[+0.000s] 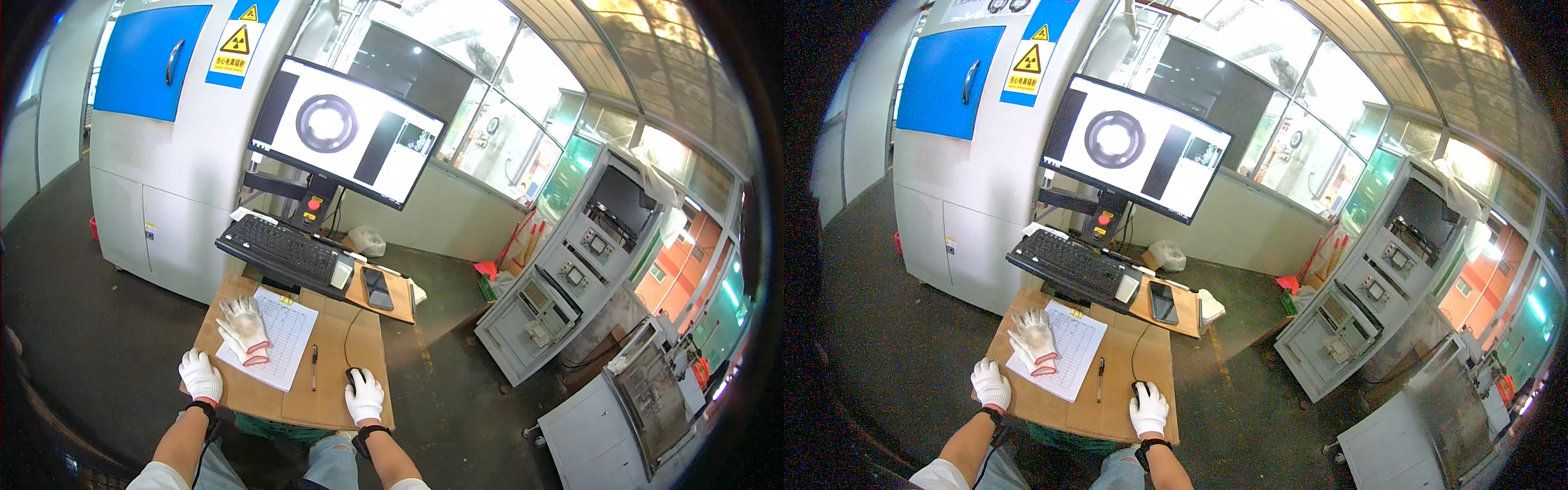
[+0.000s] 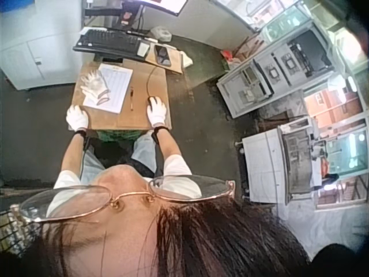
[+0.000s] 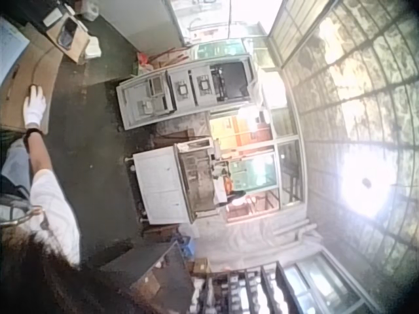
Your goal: Filling out an inspection log sheet while reviewing data on a computer monitor.
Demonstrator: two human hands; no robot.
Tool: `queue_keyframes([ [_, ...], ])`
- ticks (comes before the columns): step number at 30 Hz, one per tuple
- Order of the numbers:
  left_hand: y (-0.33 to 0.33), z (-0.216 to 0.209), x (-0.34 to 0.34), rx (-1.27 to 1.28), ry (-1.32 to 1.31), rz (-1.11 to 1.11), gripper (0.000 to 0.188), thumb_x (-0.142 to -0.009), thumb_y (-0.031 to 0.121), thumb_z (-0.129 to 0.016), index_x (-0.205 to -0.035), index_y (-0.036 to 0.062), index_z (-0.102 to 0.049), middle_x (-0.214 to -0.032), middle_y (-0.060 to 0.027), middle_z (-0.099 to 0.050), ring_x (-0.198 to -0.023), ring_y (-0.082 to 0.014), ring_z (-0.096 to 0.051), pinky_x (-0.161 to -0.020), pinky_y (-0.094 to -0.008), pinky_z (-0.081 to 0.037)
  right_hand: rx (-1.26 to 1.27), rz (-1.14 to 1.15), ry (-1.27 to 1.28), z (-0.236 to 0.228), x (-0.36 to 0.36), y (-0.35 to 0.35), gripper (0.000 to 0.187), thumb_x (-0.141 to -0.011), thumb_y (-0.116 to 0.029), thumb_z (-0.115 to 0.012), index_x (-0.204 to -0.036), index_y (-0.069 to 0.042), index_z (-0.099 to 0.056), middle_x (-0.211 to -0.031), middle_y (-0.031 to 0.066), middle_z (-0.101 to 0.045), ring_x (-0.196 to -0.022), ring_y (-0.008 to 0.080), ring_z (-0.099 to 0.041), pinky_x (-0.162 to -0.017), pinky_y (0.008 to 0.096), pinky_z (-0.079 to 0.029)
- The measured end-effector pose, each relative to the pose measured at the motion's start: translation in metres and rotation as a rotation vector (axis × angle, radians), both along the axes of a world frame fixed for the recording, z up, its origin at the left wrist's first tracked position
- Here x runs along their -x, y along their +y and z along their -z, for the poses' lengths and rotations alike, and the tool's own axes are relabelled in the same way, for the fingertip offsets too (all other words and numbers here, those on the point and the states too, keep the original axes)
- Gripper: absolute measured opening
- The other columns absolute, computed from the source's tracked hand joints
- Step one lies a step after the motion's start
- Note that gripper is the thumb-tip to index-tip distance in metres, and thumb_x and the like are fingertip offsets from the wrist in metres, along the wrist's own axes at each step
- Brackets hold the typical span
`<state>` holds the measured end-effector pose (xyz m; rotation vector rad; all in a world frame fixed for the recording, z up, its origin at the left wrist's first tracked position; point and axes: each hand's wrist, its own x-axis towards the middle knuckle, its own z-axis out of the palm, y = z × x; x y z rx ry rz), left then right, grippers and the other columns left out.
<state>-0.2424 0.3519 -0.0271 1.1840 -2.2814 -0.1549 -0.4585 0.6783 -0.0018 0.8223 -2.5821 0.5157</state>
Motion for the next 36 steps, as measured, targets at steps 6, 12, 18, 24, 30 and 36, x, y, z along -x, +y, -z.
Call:
queue_keyframes([
  [6,0.0,-0.002,-0.001,-0.036,0.0,0.017,0.031,-0.075,0.015,-0.069,-0.104,0.0059,-0.064,-0.125,-0.0134,-0.057,-0.121,-0.0339,-0.05,-0.098,-0.0469,-0.042,0.009,-0.005,0.018,0.0,-0.002,0.001,0.046,-0.085,-0.028,-0.068,-0.13,-0.022,-0.061,-0.135,0.0132,-0.058,-0.113,0.0398,-0.059,-0.095,0.0522,-0.048],
  [12,-0.001,-0.001,-0.002,-0.043,0.003,0.02,0.031,-0.074,0.015,-0.068,-0.104,0.006,-0.064,-0.125,-0.0131,-0.057,-0.121,-0.034,-0.05,-0.098,-0.0471,-0.042,-0.007,-0.001,0.02,-0.001,-0.003,0.001,0.044,-0.086,-0.028,-0.068,-0.13,-0.022,-0.062,-0.135,0.0124,-0.058,-0.113,0.0397,-0.059,-0.094,0.0516,-0.048],
  [18,-0.001,0.001,-0.002,-0.014,0.004,0.015,0.031,-0.074,0.015,-0.068,-0.104,0.0067,-0.064,-0.124,-0.0128,-0.057,-0.119,-0.0341,-0.051,-0.096,-0.047,-0.042,-0.014,-0.001,0.023,-0.001,-0.002,0.0,0.045,-0.085,-0.028,-0.068,-0.129,-0.022,-0.062,-0.134,0.0127,-0.059,-0.112,0.0394,-0.06,-0.094,0.0514,-0.049],
  [24,0.001,-0.001,-0.001,-0.016,0.011,0.02,0.03,-0.074,0.014,-0.068,-0.103,0.0064,-0.064,-0.124,-0.0126,-0.057,-0.12,-0.0342,-0.051,-0.096,-0.0473,-0.042,-0.017,0.006,0.04,-0.004,-0.004,0.001,0.044,-0.086,-0.027,-0.067,-0.129,-0.022,-0.062,-0.134,0.0113,-0.059,-0.109,0.0387,-0.061,-0.091,0.0516,-0.05],
  [30,-0.002,0.008,0.0,0.014,0.015,0.002,0.031,-0.074,0.017,-0.07,-0.103,0.0065,-0.063,-0.12,-0.0112,-0.056,-0.122,-0.0323,-0.049,-0.099,-0.0471,-0.041,-0.027,0.016,0.034,-0.009,-0.006,-0.001,0.044,-0.086,-0.027,-0.066,-0.13,-0.022,-0.062,-0.135,0.0113,-0.059,-0.11,0.0381,-0.061,-0.093,0.0502,-0.05],
  [36,-0.005,0.013,0.001,-0.019,0.028,0.006,0.032,-0.075,0.014,-0.07,-0.105,0.0063,-0.061,-0.127,-0.0122,-0.055,-0.125,-0.033,-0.049,-0.102,-0.0477,-0.041,-0.023,0.025,0.023,0.0,-0.003,0.0,0.046,-0.085,-0.029,-0.066,-0.131,-0.022,-0.061,-0.136,0.0111,-0.059,-0.106,0.0377,-0.063,-0.092,0.0504,-0.05],
])
